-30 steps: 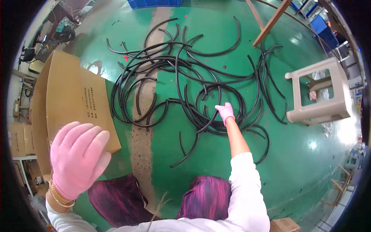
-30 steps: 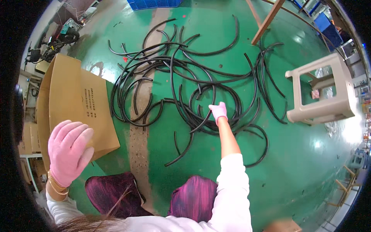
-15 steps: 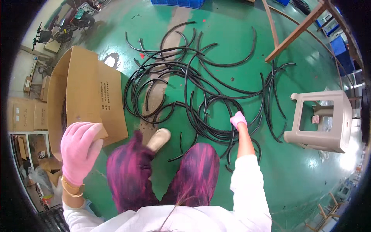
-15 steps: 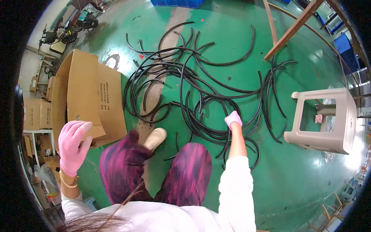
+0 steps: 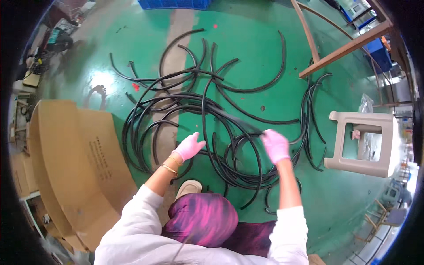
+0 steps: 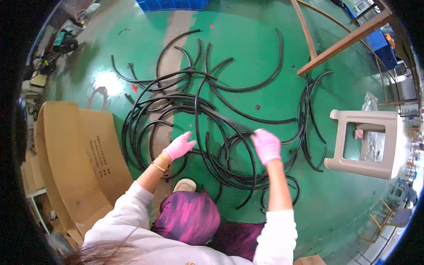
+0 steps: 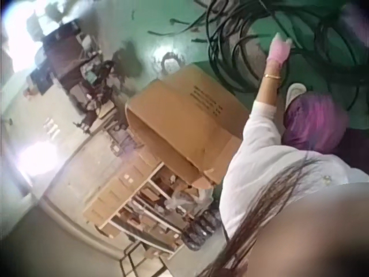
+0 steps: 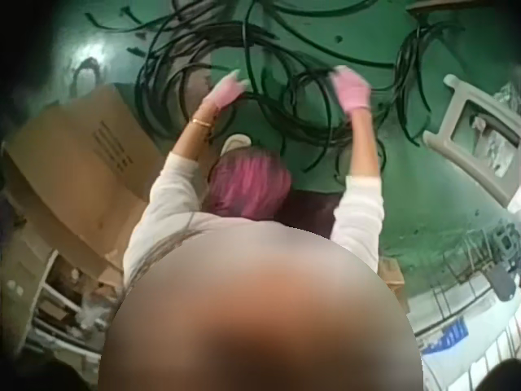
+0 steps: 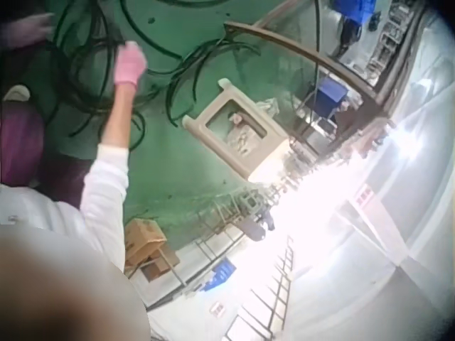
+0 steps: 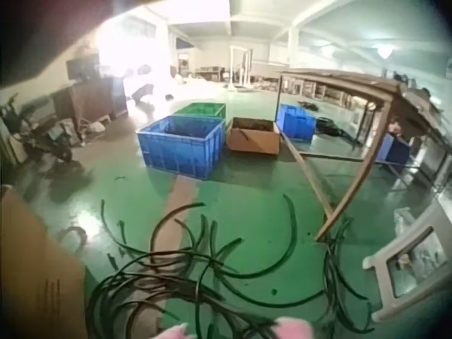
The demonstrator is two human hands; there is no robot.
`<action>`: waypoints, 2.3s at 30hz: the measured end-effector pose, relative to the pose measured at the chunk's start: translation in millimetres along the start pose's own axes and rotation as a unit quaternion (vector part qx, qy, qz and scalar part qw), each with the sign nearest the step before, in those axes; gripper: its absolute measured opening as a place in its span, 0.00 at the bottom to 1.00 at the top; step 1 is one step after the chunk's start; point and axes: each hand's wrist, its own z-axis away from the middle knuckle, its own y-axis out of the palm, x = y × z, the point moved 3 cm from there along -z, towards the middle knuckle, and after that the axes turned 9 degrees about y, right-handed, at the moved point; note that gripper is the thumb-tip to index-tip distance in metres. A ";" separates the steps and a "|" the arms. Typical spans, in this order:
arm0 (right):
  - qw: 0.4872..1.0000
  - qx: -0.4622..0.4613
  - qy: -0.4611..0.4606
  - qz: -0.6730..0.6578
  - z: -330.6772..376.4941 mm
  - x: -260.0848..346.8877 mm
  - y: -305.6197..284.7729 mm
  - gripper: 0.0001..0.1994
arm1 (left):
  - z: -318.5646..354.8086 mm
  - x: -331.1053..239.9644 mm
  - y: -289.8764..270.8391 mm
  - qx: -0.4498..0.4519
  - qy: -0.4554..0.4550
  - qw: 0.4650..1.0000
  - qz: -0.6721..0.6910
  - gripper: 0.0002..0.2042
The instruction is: Picking up black cables from the floor and coiling them into a cardboard box.
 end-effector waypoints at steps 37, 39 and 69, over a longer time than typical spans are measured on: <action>0.982 0.014 0.079 0.168 -106.0 22.0 88.2 0.15 | 31.5 -98.2 -79.5 0.063 0.139 0.663 0.733 0.12; 0.982 0.102 0.043 0.156 -104.7 23.4 92.8 0.14 | 47.3 -95.3 -107.3 0.111 0.255 0.581 0.764 0.15; 0.900 0.058 0.003 -0.431 -27.9 219.1 -44.7 0.12 | -2.3 -104.0 -90.3 -0.062 0.104 0.723 0.681 0.23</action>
